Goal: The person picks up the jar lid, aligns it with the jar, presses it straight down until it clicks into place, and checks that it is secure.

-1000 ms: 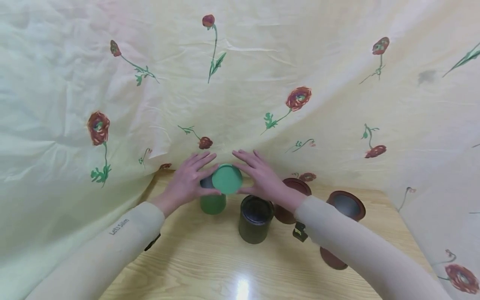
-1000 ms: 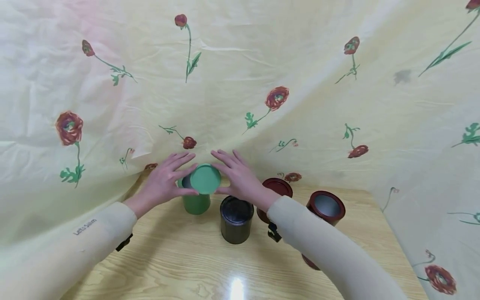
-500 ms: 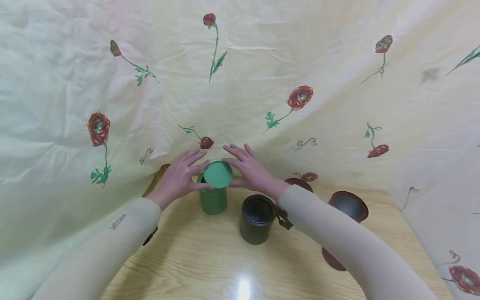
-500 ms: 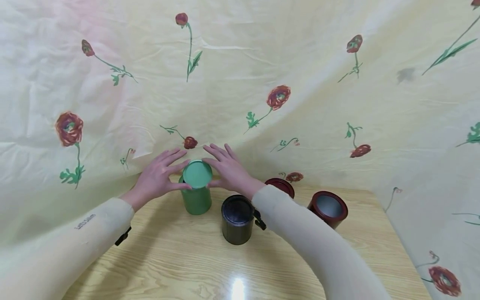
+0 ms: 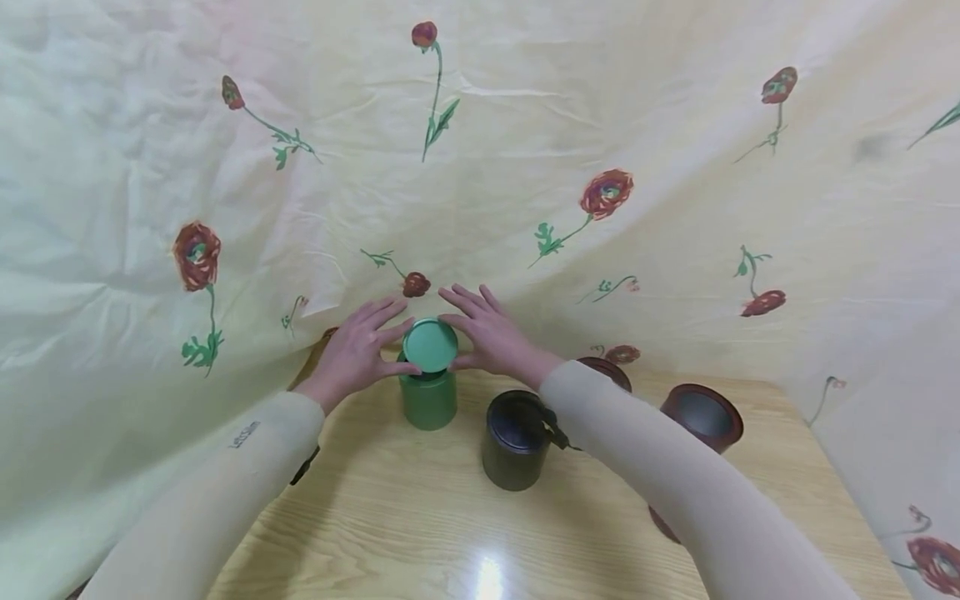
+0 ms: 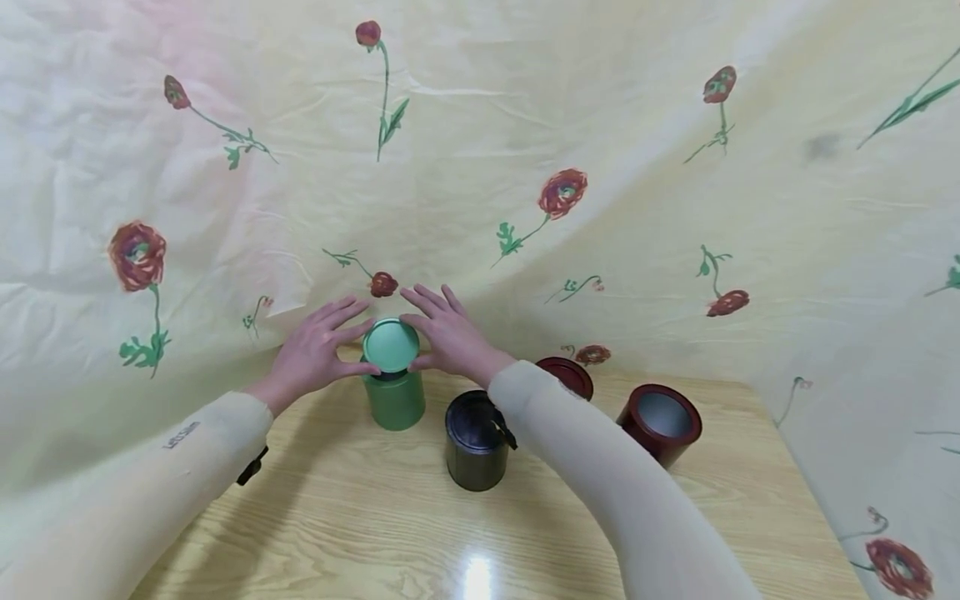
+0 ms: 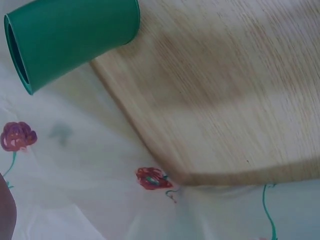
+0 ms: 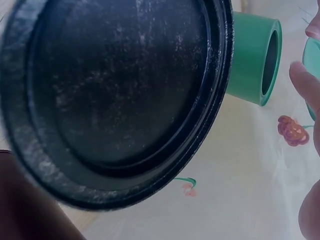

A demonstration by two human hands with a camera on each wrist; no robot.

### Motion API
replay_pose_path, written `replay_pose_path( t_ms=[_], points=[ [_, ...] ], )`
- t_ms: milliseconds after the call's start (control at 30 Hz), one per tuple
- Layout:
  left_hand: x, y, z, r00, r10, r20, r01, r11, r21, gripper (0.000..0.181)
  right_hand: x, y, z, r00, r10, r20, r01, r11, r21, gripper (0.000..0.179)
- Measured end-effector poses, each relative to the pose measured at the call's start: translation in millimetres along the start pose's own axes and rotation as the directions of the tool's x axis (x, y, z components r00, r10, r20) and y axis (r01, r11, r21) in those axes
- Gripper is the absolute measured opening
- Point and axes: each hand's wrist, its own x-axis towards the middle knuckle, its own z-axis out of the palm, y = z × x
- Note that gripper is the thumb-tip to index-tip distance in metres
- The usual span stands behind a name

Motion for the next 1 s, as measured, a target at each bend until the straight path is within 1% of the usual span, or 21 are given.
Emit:
replay_pose_path(
  t_ms=[167,333,500,700,833,1000],
  points=[
    [-0.3,-2.7,4.3,0.997,-0.047,0.054,0.048,0.998,-0.035,0.084,5.5,-0.3,2.1,0.999,0.021,0.05,-0.021,1.0,0.006,0.083],
    [-1.8,-7.2,9.4,0.989,-0.096,0.109,0.103,0.993,-0.061,0.083,11.7,-0.5,4.2,0.994,0.037,0.103,-0.039,0.999,0.025,0.083],
    [-2.8,-9.7,13.9,0.982,-0.116,0.151,0.127,0.989,-0.069,0.083,15.6,0.5,9.2,0.989,0.045,0.14,-0.049,0.998,0.03,0.082],
    [-2.9,-12.2,16.7,0.966,-0.139,0.217,0.158,0.985,-0.074,0.08,19.4,0.8,14.4,0.983,0.06,0.172,-0.068,0.997,0.044,0.08],
    [-4.4,-13.9,19.2,0.965,-0.134,0.228,0.155,0.985,-0.077,0.079,20.7,0.0,17.0,0.977,0.079,0.2,-0.094,0.993,0.067,0.08],
    [-5.6,-14.2,20.8,0.966,-0.125,0.225,0.149,0.984,-0.095,0.077,21.3,-1.0,18.5,0.966,0.106,0.236,-0.13,0.987,0.09,0.08]
  ],
)
